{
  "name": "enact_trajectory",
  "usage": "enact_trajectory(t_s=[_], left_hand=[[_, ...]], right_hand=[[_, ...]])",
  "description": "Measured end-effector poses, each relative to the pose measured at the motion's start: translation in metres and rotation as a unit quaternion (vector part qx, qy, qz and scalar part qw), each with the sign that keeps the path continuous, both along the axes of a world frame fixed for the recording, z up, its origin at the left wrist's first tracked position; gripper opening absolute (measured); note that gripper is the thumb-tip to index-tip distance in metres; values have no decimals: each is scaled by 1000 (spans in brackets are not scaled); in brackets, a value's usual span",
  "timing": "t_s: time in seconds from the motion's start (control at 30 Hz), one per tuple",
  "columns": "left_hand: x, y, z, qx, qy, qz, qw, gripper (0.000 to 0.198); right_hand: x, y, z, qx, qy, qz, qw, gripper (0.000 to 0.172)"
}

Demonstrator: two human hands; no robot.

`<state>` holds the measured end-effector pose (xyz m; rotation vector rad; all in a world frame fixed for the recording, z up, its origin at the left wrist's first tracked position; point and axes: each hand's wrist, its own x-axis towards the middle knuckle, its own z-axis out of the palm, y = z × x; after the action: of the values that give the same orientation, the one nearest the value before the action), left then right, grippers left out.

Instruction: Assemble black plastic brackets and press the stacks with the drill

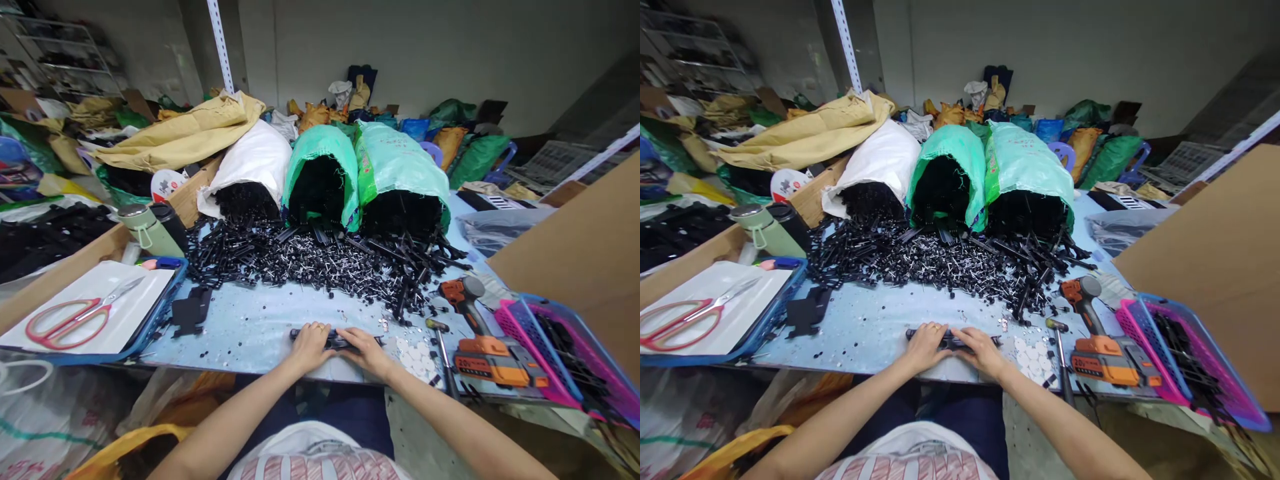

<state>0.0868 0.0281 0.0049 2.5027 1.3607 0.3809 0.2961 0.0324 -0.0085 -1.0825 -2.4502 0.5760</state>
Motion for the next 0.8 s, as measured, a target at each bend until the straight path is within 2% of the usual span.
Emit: enact_trajectory(t_s=[0.1, 0.2, 0.3, 0.37, 0.53, 0.6, 0.7, 0.73, 0.8], left_hand=[[5, 4, -3, -8, -1, 5, 1000, 44], [4, 4, -3, -11, -4, 14, 1000, 44], [4, 4, -2, -14, -1, 30, 999, 43], [4, 5, -1, -15, 3, 22, 1000, 42], [-1, 3, 3, -15, 12, -15, 1000, 48], [-6, 1, 3, 4, 18, -35, 999, 50], [-16, 0, 6, 25, 39, -48, 998, 43], [-19, 0, 9, 21, 43, -43, 998, 38], [-26, -2, 20, 12, 22, -28, 999, 37]], right_hand=[[0, 6, -8, -3, 4, 3, 1000, 45], [1, 11, -11, -5, -10, 33, 999, 48], [3, 12, -13, 24, -21, 33, 999, 46], [5, 13, -12, 40, -40, 45, 997, 44], [9, 23, -1, 52, -111, 131, 984, 44], [10, 24, 0, 72, -146, 86, 983, 48], [8, 21, 0, 94, -191, -28, 977, 56], [7, 18, 4, 94, -193, -50, 975, 58], [1, 11, 19, 84, -161, -48, 982, 61]])
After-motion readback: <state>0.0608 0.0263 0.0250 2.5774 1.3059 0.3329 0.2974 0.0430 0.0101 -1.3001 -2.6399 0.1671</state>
